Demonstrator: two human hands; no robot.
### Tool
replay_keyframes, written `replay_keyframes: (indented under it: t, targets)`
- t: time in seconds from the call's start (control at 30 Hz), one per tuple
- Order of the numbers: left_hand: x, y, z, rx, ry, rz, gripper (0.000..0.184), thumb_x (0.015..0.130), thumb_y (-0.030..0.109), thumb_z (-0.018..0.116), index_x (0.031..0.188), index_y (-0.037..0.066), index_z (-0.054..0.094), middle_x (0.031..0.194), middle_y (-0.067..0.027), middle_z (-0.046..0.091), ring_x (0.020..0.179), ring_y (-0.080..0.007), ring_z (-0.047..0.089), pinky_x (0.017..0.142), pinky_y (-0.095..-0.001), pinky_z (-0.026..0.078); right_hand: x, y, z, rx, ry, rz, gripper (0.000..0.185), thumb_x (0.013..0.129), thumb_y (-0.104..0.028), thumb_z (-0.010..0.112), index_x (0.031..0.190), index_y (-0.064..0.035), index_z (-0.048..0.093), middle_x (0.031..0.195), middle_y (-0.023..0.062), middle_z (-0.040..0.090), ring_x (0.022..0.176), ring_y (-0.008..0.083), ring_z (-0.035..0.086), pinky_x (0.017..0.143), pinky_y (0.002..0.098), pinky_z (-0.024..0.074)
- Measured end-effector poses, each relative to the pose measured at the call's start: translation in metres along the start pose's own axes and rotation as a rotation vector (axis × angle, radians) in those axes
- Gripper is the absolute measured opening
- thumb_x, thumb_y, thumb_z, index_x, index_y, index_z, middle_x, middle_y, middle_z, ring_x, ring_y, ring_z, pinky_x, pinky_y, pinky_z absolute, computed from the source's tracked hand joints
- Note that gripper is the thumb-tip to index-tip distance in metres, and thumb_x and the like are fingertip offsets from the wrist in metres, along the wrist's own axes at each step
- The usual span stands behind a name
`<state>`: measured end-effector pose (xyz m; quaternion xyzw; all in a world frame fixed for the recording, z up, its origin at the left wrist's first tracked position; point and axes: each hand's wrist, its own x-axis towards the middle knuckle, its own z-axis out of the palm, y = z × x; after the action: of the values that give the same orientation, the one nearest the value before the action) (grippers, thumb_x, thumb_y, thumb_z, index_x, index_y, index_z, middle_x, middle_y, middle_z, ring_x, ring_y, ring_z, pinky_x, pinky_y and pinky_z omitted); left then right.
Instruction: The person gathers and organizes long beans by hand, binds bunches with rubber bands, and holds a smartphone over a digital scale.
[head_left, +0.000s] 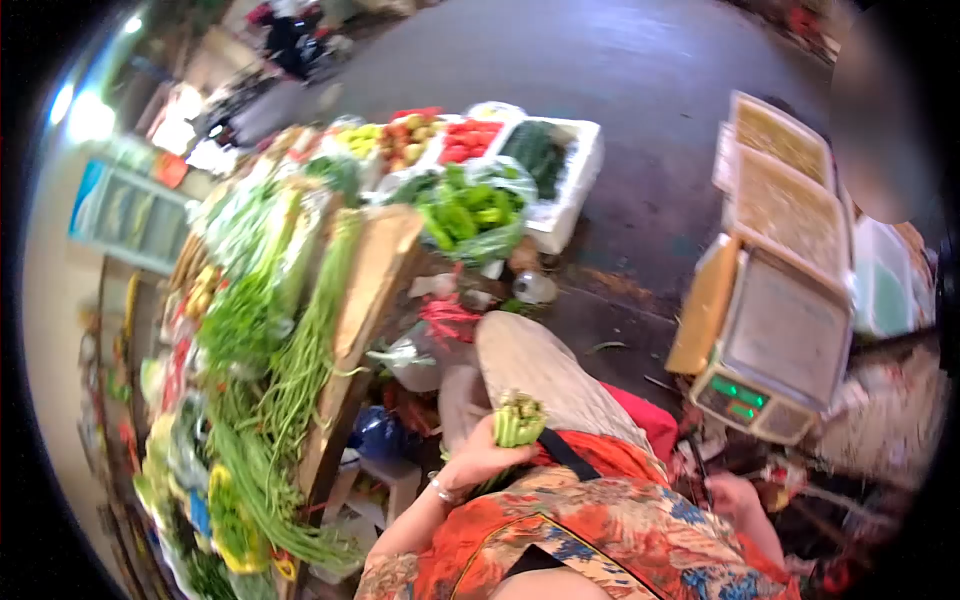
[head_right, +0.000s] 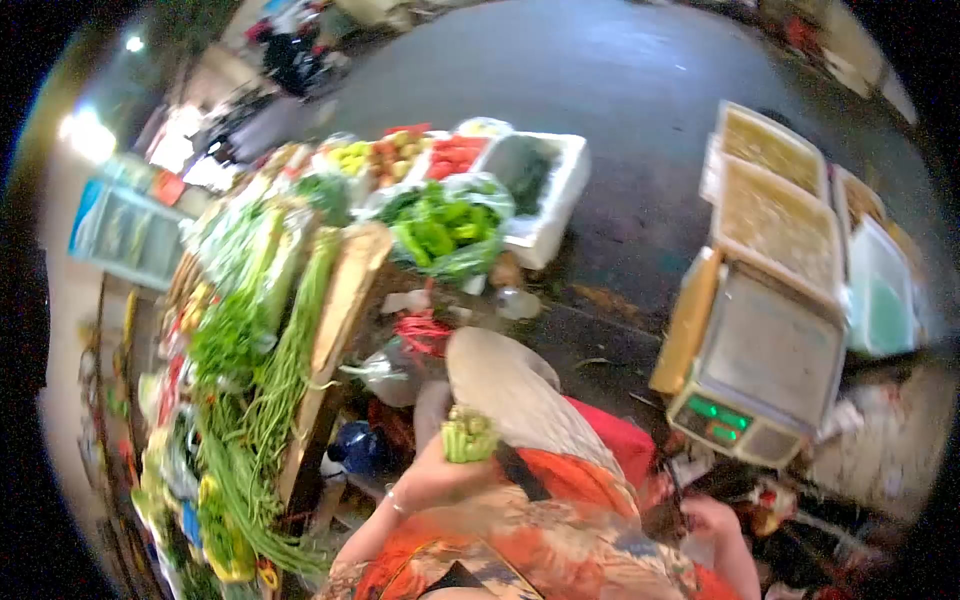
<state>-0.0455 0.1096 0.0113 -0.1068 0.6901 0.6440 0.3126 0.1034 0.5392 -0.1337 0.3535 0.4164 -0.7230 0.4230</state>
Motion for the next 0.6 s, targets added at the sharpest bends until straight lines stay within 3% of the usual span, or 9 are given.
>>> replay_keyframes:
  t: [0.1, 0.2, 0.3, 0.37, 0.5, 0.6]
  targets:
    - [0.005, -0.011, -0.003, 0.033, -0.035, -0.038, 0.037, 0.077, 0.009, 0.068, 0.111, 0.005, 0.056, 0.098, 0.0025, 0.061, 0.088, -0.007, 0.056, 0.076, -0.0256, 0.047, 0.074, 0.094, -0.14, 0.058, 0.153, 0.209, 0.053, 0.077, -0.037, 0.074, 0.12, -0.0124, 0.056, 0.104, 0.0074, 0.059, 0.084, 0.0238, 0.058, 0.072, 0.0424, 0.0488]
    - [0.006, -0.007, 0.002, 0.124, -0.027, 0.006, 0.036, 0.077, 0.011, 0.068, 0.111, 0.004, 0.056, 0.098, 0.0013, 0.061, 0.087, -0.0073, 0.056, 0.076, -0.0257, 0.047, 0.071, 0.091, -0.124, 0.195, 0.214, 0.081, 0.057, 0.077, -0.043, 0.074, 0.121, -0.0114, 0.055, 0.099, 0.0075, 0.059, 0.079, 0.0242, 0.057, 0.067, 0.0396, 0.049]
    - [0.004, 0.006, 0.008, 0.161, -0.003, -0.044, 0.038, 0.077, 0.011, 0.068, 0.112, 0.004, 0.056, 0.1, 0.0002, 0.062, 0.088, -0.0076, 0.056, 0.078, -0.0255, 0.047, 0.037, 0.048, -0.068, 0.487, -0.042, -0.254, 0.037, 0.094, -0.026, 0.05, 0.125, -0.0057, 0.051, 0.107, 0.014, 0.064, 0.09, 0.0289, 0.064, 0.077, 0.0385, 0.0524]
    - [0.007, -0.001, 0.008, 0.192, 0.011, -0.047, 0.038, 0.077, 0.011, 0.068, 0.113, 0.004, 0.056, 0.101, -0.0003, 0.062, 0.09, -0.0078, 0.056, 0.079, -0.0257, 0.047, 0.063, 0.058, -0.092, 0.636, -0.046, -0.376, 0.035, 0.094, -0.026, 0.05, 0.124, -0.0066, 0.051, 0.105, 0.0135, 0.064, 0.089, 0.0282, 0.064, 0.075, 0.0378, 0.0519]
    - [0.015, -0.015, 0.01, 0.113, 0.015, 0.031, 0.043, 0.073, 0.009, 0.072, 0.111, 0.001, 0.056, 0.098, -0.0016, 0.061, 0.088, -0.0091, 0.055, 0.081, -0.0265, 0.046, 0.141, 0.084, -0.174, 0.8, 0.227, -0.542, 0.033, 0.094, -0.026, 0.05, 0.121, -0.0085, 0.051, 0.101, 0.0126, 0.064, 0.085, 0.0268, 0.063, 0.071, 0.0364, 0.0509]
    - [0.011, -0.007, 0.017, 0.183, 0.04, -0.05, 0.042, 0.072, 0.01, 0.072, 0.11, 0.0, 0.056, 0.096, -0.0016, 0.062, 0.086, -0.0094, 0.055, 0.08, -0.0267, 0.047, 0.183, 0.086, -0.219, 0.859, 0.416, -0.63, 0.031, 0.093, -0.026, 0.051, 0.119, -0.0099, 0.051, 0.099, 0.012, 0.063, 0.083, 0.0257, 0.063, 0.068, 0.0353, 0.0501]
